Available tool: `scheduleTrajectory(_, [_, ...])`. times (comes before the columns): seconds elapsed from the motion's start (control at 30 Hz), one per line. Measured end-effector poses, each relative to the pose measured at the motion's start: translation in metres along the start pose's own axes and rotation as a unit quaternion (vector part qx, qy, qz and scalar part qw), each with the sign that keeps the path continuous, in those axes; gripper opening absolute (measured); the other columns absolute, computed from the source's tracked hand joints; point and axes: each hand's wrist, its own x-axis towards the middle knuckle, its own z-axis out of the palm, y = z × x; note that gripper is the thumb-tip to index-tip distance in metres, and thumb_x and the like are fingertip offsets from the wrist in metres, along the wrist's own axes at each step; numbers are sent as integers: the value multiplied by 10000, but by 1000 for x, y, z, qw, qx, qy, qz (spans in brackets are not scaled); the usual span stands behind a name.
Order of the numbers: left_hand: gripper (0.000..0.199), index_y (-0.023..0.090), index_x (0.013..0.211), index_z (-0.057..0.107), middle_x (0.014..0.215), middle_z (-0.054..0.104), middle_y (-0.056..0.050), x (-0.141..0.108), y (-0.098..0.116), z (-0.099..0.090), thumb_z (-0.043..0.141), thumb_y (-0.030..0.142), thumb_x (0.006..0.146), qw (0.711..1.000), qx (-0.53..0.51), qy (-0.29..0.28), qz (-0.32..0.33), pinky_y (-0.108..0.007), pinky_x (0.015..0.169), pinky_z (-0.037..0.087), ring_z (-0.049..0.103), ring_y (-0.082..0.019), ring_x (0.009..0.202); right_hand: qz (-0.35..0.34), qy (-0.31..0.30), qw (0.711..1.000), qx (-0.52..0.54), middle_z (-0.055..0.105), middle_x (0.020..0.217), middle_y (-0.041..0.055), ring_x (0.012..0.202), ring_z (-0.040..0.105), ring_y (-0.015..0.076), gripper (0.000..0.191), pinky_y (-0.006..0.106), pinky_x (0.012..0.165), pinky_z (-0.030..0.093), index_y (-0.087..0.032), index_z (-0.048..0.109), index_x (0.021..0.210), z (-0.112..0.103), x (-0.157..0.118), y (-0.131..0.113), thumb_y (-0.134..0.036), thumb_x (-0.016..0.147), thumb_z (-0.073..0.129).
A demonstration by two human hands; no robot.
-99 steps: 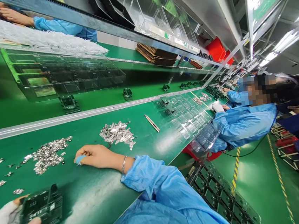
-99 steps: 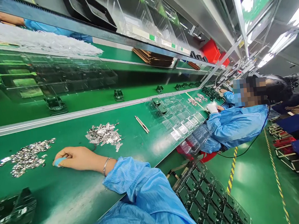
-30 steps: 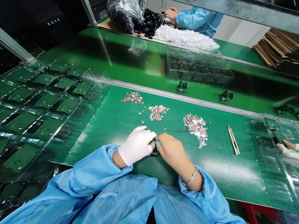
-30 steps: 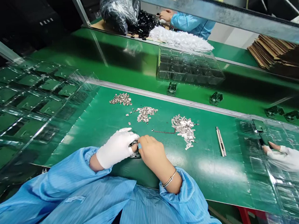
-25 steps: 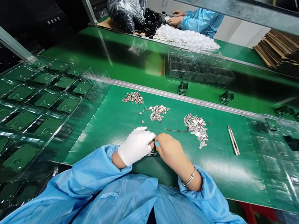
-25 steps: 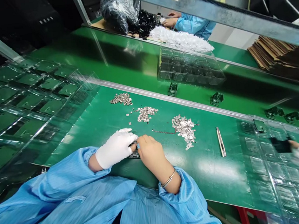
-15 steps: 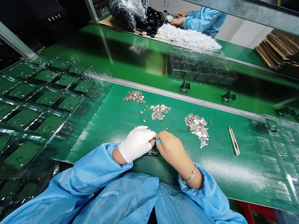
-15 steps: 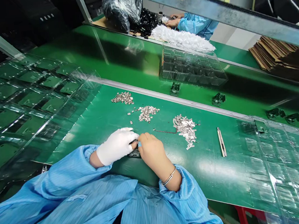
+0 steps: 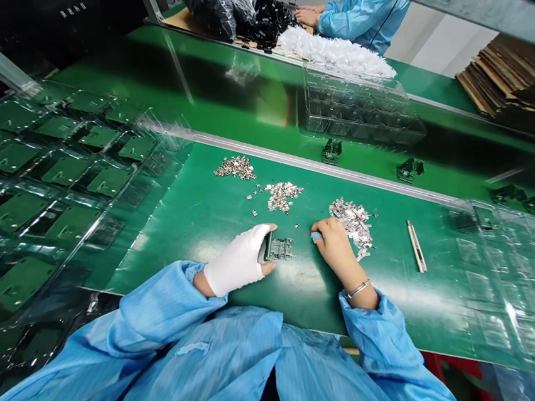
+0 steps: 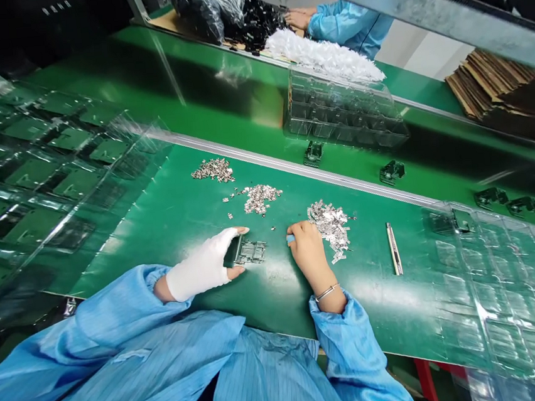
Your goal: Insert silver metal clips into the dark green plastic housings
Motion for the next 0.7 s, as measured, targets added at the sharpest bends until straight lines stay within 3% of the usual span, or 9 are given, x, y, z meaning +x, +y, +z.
scheduleTrajectory(0.13, [587,157,1243,427,1234,547,-111,-4,-12,4,646,222,702,999,-14,-21,-22,-405,1010,431,521,-258,1159,-22,-14,996,81,561,911,94,877,507,214,208,339,805,415,-150,554,920,-2,-7,1,-71,819,390])
scheduleTrajectory(0.23, [572,170,1227,436,1221,549,-107,-5,-15,6,652,232,701,1000,-25,-14,-12,-410,1008,427,514,-257,1159,-59,-82,981,163,577,942,60,886,540,176,249,291,809,430,-179,553,991,-2,-17,-11,-71,821,406])
scheduleTrajectory(0.33, [571,174,1214,438,1211,552,-103,-4,-13,5,655,207,687,999,-30,-11,-12,-411,1008,425,515,-254,1155,-69,-134,978,144,593,989,42,929,554,169,301,273,814,433,-207,575,1001,2,-21,-21,-47,791,430])
scheduleTrajectory(0.57, [578,163,1212,440,1219,547,-107,-4,-9,1,667,190,682,999,-36,-26,-21,-415,1013,421,511,-253,1153,-36,-163,985,36,596,954,47,883,571,187,276,251,699,434,-204,583,971,6,-18,-31,-44,776,472])
scheduleTrajectory(0.7, [589,177,1220,435,1227,545,-105,-4,-10,1,671,200,681,999,-32,-27,-21,-422,1008,427,512,-262,1158,-40,-176,977,112,609,961,30,885,582,165,288,247,743,443,-211,594,963,0,-19,-25,-35,779,459])
